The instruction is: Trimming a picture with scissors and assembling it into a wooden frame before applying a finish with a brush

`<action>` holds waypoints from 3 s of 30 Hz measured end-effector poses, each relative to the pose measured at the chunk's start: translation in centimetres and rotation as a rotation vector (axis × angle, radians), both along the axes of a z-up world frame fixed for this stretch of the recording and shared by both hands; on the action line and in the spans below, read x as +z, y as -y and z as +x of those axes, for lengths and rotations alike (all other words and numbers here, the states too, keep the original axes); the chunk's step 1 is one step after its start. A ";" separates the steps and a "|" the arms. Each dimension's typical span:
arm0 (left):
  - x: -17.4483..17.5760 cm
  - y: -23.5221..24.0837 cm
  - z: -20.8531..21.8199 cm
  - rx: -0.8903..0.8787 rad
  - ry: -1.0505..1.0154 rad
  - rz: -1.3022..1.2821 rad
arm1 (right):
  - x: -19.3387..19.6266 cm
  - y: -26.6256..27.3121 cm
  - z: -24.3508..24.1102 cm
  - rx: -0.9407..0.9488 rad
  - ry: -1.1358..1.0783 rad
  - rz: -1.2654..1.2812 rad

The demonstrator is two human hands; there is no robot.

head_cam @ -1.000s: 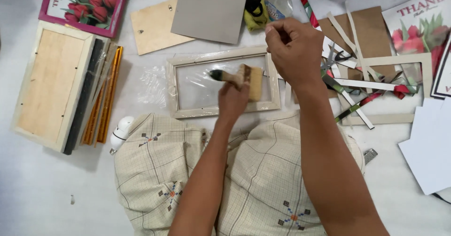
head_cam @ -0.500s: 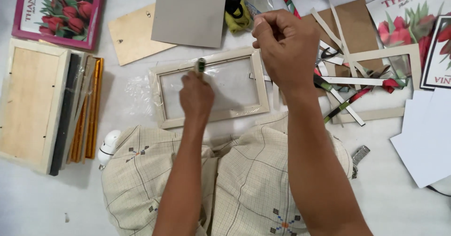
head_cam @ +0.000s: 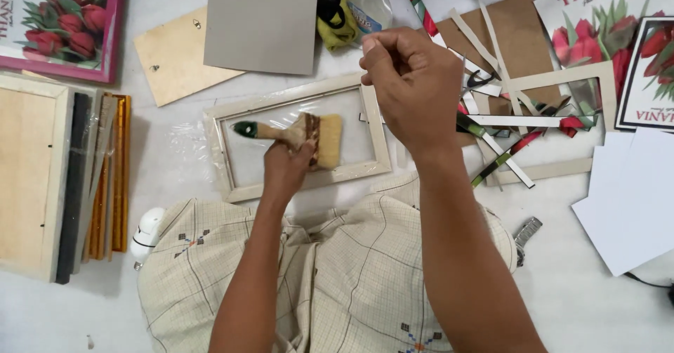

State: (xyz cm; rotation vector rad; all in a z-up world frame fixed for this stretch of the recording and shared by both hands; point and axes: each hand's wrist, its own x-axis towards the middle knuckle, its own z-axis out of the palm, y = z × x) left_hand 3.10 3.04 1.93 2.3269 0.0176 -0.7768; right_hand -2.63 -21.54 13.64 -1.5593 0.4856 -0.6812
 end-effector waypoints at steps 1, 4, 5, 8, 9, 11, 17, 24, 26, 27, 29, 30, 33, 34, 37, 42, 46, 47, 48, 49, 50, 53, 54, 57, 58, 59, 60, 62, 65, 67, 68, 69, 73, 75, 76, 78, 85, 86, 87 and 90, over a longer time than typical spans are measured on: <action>0.6 -0.8 0.1 0.001 0.000 0.002 | -0.1 0.0 0.1 0.001 0.000 0.002; 2.6 -2.4 0.1 0.036 0.076 0.163 | -0.2 -0.1 0.4 -0.002 -0.007 0.008; 3.1 -2.3 0.0 -0.005 0.219 0.221 | -0.2 -0.1 0.5 0.003 -0.013 0.016; 3.6 -0.5 -0.6 -0.002 0.193 0.246 | -0.3 -0.4 0.7 0.018 -0.015 0.021; 3.6 0.4 -0.9 0.040 0.025 0.204 | -0.3 -0.6 0.8 0.024 -0.009 0.012; 1.8 2.3 -2.1 0.086 -0.094 0.065 | -0.6 -0.8 0.9 0.032 -0.014 0.001; -0.7 1.9 -3.2 0.071 0.032 0.025 | -0.8 -0.5 0.2 0.026 -0.054 0.009; 3.6 -6.4 0.5 0.040 0.482 0.300 | -0.7 -0.7 0.5 0.018 -0.055 -0.009; 3.4 -6.8 0.7 -0.014 0.510 0.377 | -0.6 -0.9 0.8 0.024 -0.030 0.003; 3.3 -7.0 0.8 -0.067 0.536 0.453 | -0.6 -1.0 1.0 0.033 -0.006 0.014; 3.1 -3.5 -1.3 -0.050 0.387 0.384 | -0.7 -1.2 1.2 0.031 -0.015 0.007; 3.0 -1.7 -2.5 -0.030 0.238 0.311 | -0.7 -1.3 1.3 0.032 -0.023 -0.003; 3.0 3.2 -4.7 -0.102 0.169 -0.007 | -1.3 -1.5 1.3 0.045 -0.041 0.036; 2.5 4.1 -5.0 -0.104 0.162 -0.010 | -1.5 -1.4 1.2 0.042 -0.048 0.033; 0.7 5.3 -5.0 -0.111 0.107 -0.010 | -1.8 -1.2 1.1 0.031 -0.039 -0.074; -1.1 -0.6 -1.4 0.032 0.312 0.107 | -1.2 -1.4 0.9 -0.020 -0.022 -0.022; 1.6 -2.3 -0.3 -0.049 0.711 0.126 | -1.2 -2.1 1.2 0.065 0.030 -0.142; 1.5 -2.0 -0.1 -0.118 0.719 0.138 | -1.6 -2.5 1.5 0.072 -0.053 -0.192; 1.3 -1.7 0.2 -0.186 0.729 0.148 | -2.0 -2.9 1.8 0.080 -0.134 -0.245; 1.4 -0.4 -0.4 -0.183 0.729 0.150 | -3.3 -3.6 2.1 0.083 -0.133 -0.244; 1.5 1.1 -0.8 -0.112 0.567 0.014 | -4.6 -4.2 2.4 0.087 -0.241 -0.306; 0.0 4.2 -1.6 -0.018 0.308 -0.137 | -7.8 -5.0 2.5 0.137 -0.399 -0.380; -0.7 5.0 -1.7 0.010 0.222 -0.146 | -8.8 -5.1 2.5 0.187 -0.440 -0.386; -2.3 4.7 -1.3 0.049 0.209 -0.141 | -8.9 -4.4 2.2 0.210 -0.477 -0.390; -2.2 3.6 -1.0 0.040 0.202 -0.141 | -8.5 -4.6 2.3 0.202 -0.485 -0.386; -2.1 2.6 -0.6 0.053 0.249 -0.104 | -8.2 -4.7 2.4 0.203 -0.461 -0.381; -2.1 1.5 -0.2 0.070 0.297 -0.066 | -7.9 -4.8 2.6 0.207 -0.435 -0.377; -0.3 -0.8 0.0 0.047 0.409 0.018 | -7.5 -5.2 2.7 0.222 -0.451 -0.367; 0.5 -5.0 0.9 -0.085 0.753 0.321 | -6.6 -5.7 3.0 0.263 -0.494 -0.328; 0.2 -5.9 1.1 -0.211 0.970 0.527 | -6.3 -5.5 3.2 0.277 -0.534 -0.301; 0.2 -5.8 1.0 -0.198 0.922 0.493 | -6.2 -5.6 3.3 0.261 -0.490 -0.301; 0.2 -5.7 0.9 -0.186 0.873 0.459 | -6.1 -5.7 3.5 0.246 -0.446 -0.300; 0.2 0.8 -1.7 -0.160 0.710 0.238 | -6.2 -5.2 3.7 0.249 -0.347 -0.267; 0.2 3.7 -2.4 0.011 0.157 -0.055 | -6.4 -4.4 3.8 0.213 -0.267 -0.261; 0.4 4.7 -2.4 0.020 0.177 -0.052 | -5.7 -3.9 3.5 0.220 -0.246 -0.262; 0.5 6.6 -2.4 0.307 0.037 -0.379 | -4.7 -2.8 2.8 0.065 -0.218 -0.211; -0.4 6.6 -1.3 0.291 0.010 -0.302 | -3.6 -1.2 2.3 0.040 0.030 -0.164; -0.1 6.3 -1.2 0.273 0.046 -0.257 | -3.8 -1.2 2.3 0.032 0.001 -0.133; 0.2 6.1 -1.1 0.256 0.081 -0.212 | -3.9 -1.2 2.3 0.025 -0.029 -0.102; -1.7 1.1 1.4 0.116 0.116 0.089 | -3.6 -1.4 1.9 0.018 -0.085 -0.073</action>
